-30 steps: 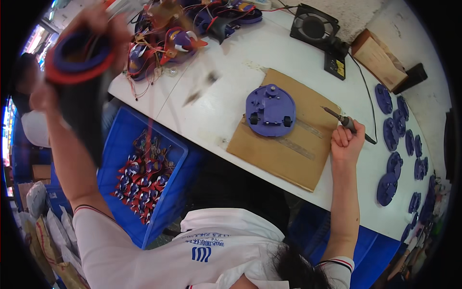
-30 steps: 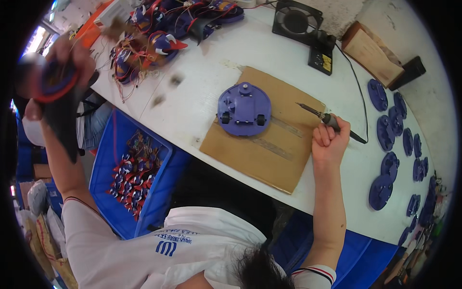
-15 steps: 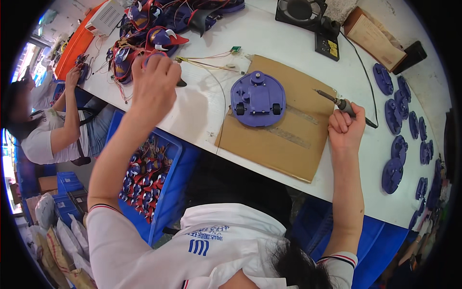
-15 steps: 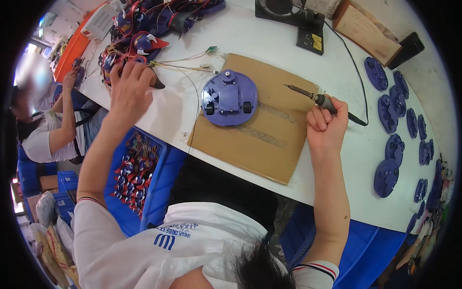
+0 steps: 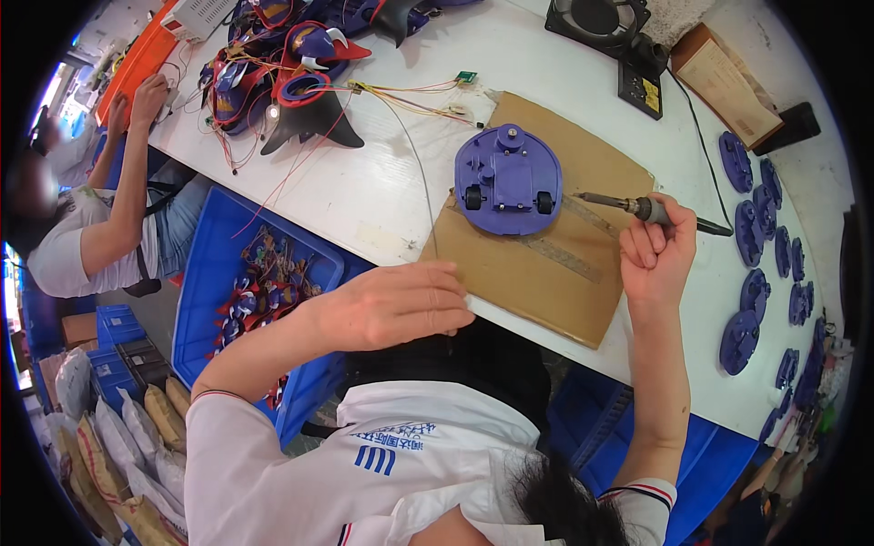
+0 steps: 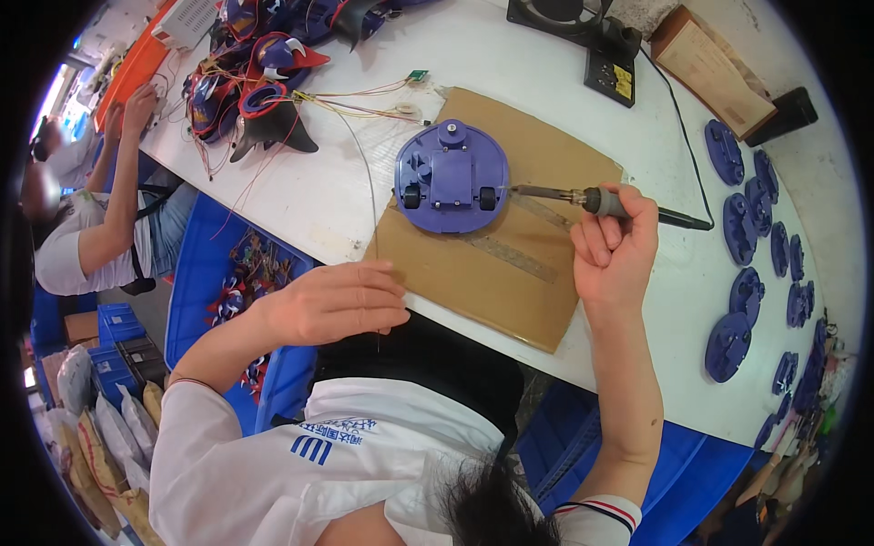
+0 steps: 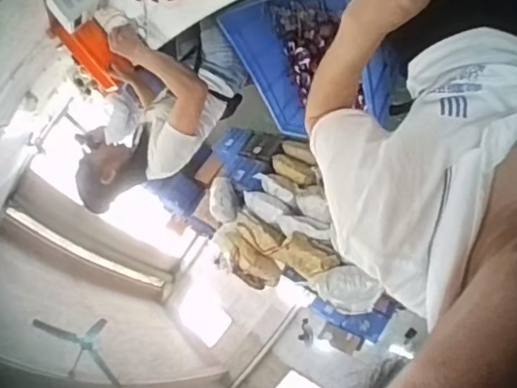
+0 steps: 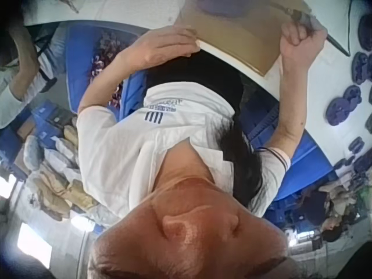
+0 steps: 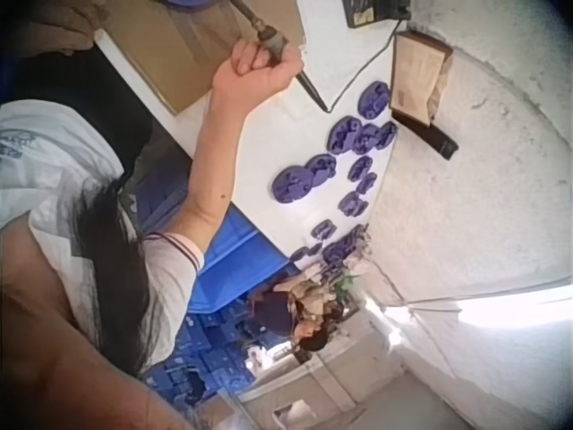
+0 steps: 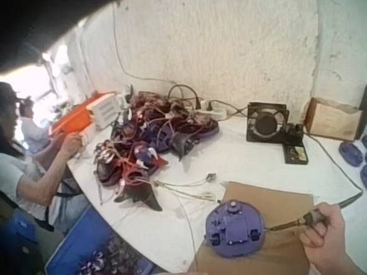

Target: The person is soldering wires onto blue plastic circular components at a workbench.

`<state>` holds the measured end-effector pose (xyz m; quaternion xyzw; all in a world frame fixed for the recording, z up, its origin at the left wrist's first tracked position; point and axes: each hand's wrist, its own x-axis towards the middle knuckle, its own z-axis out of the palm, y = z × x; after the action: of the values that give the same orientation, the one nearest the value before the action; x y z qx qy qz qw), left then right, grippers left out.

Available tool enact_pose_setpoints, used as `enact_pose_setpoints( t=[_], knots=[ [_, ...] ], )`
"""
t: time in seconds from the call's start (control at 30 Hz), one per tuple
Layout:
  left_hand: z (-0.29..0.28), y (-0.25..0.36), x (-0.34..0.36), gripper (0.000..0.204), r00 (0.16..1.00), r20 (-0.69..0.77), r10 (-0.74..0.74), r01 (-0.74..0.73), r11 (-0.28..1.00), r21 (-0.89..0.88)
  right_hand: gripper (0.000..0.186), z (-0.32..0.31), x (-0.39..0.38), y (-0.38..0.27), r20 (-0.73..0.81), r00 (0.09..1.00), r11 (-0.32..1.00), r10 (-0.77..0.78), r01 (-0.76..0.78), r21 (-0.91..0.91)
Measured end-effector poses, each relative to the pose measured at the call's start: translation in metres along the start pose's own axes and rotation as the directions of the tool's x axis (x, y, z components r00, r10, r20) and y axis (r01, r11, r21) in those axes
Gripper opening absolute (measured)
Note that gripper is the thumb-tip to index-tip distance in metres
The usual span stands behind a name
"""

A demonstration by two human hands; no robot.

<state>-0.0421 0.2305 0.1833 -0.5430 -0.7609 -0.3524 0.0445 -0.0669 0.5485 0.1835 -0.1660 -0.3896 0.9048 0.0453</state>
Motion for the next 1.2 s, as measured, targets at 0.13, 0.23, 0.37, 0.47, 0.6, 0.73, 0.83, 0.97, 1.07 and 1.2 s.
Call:
enact_pose_setpoints(
  t=[0.13,0.23,0.37,0.47,0.6,0.73,0.83,0.97,1.07,1.2],
  knots=[
    [0.005,0.005,0.021,0.059,0.827,-0.197,-0.526,0.516,0.850,-0.103,0.020,0.007,-0.004,0.003,0.120,0.992,0.987,-0.043,0.061,-0.147],
    [0.022,-0.010,0.055,0.089,0.693,-0.409,-0.593,0.671,0.738,0.067,0.020,0.007,-0.003,0.004,0.133,0.988,0.989,-0.075,0.091,-0.119],
    [0.032,-0.036,0.077,0.106,0.753,-0.284,-0.594,0.650,0.740,0.175,0.020,0.002,-0.002,0.006,0.073,0.993,0.990,-0.091,0.099,-0.105],
    [0.026,-0.044,0.075,0.104,0.872,-0.206,-0.445,0.480,0.860,0.173,0.019,-0.003,-0.006,0.008,0.037,0.994,0.989,-0.100,0.104,-0.106],
    [0.019,-0.032,0.063,0.064,0.825,-0.262,-0.500,0.521,0.854,0.012,0.017,-0.001,-0.007,0.013,0.111,0.985,0.980,-0.132,0.146,-0.132],
    [0.022,-0.017,0.052,0.028,0.764,-0.322,-0.559,0.560,0.822,-0.097,0.015,0.007,-0.012,0.022,0.121,0.983,0.975,-0.139,0.158,-0.159],
    [0.031,-0.013,0.047,0.019,0.732,-0.447,-0.514,0.529,0.842,-0.104,0.015,0.013,-0.014,0.027,0.149,0.975,0.965,-0.162,0.188,-0.182],
    [0.041,-0.009,0.044,0.012,0.616,-0.522,-0.590,0.584,0.787,-0.200,0.015,0.017,-0.015,0.030,0.163,0.973,0.965,-0.163,0.192,-0.179],
    [0.047,-0.009,0.043,0.013,0.590,-0.578,-0.563,0.556,0.803,-0.215,0.016,0.019,-0.015,0.032,0.152,0.976,0.964,-0.158,0.186,-0.190],
    [0.050,-0.014,0.043,0.017,0.621,-0.678,-0.393,0.547,0.837,0.016,0.016,0.019,-0.014,0.034,0.159,0.975,0.964,-0.155,0.184,-0.189]
  ],
)
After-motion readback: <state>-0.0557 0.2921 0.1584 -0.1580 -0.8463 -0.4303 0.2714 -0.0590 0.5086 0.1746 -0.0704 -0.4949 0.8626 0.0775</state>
